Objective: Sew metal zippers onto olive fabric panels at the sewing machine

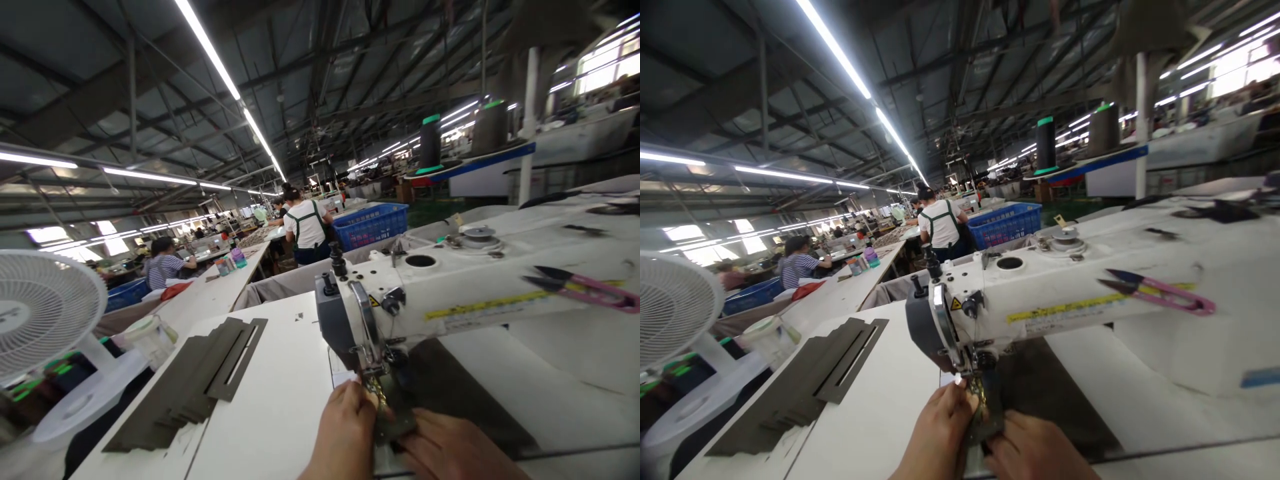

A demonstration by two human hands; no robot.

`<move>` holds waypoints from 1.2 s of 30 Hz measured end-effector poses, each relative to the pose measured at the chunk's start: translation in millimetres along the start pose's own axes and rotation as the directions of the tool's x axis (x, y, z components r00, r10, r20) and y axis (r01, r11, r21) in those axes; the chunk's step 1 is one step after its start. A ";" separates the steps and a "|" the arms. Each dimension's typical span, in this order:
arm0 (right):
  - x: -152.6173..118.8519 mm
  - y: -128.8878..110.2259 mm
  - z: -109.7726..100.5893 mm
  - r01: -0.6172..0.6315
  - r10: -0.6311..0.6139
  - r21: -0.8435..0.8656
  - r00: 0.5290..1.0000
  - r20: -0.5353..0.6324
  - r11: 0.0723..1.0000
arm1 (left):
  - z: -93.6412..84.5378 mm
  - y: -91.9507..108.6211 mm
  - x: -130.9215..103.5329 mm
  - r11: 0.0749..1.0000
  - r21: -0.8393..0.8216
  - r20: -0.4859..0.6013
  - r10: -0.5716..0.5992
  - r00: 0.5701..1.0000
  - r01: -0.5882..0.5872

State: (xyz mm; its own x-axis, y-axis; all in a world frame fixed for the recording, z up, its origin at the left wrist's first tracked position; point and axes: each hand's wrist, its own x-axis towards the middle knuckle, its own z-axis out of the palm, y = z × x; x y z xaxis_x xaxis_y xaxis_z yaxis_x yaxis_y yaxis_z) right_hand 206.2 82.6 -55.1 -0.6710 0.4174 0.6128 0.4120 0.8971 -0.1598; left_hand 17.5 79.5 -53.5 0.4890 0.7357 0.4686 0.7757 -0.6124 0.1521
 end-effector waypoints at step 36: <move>36.5 38.5 9.4 -0.626 0.636 -0.112 0.762 0.118 0.771 | -24.6 28.4 2.2 0.990 -0.085 0.072 0.119 0.990 -0.113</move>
State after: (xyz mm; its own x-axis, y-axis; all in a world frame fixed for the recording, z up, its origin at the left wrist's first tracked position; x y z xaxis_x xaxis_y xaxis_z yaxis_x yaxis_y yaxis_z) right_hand 191.7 133.7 -46.2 -0.3222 0.9060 0.2744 0.8072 0.4144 -0.4204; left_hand 30.8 56.6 -26.7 0.6055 0.6764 0.4193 0.6789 -0.7140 0.1713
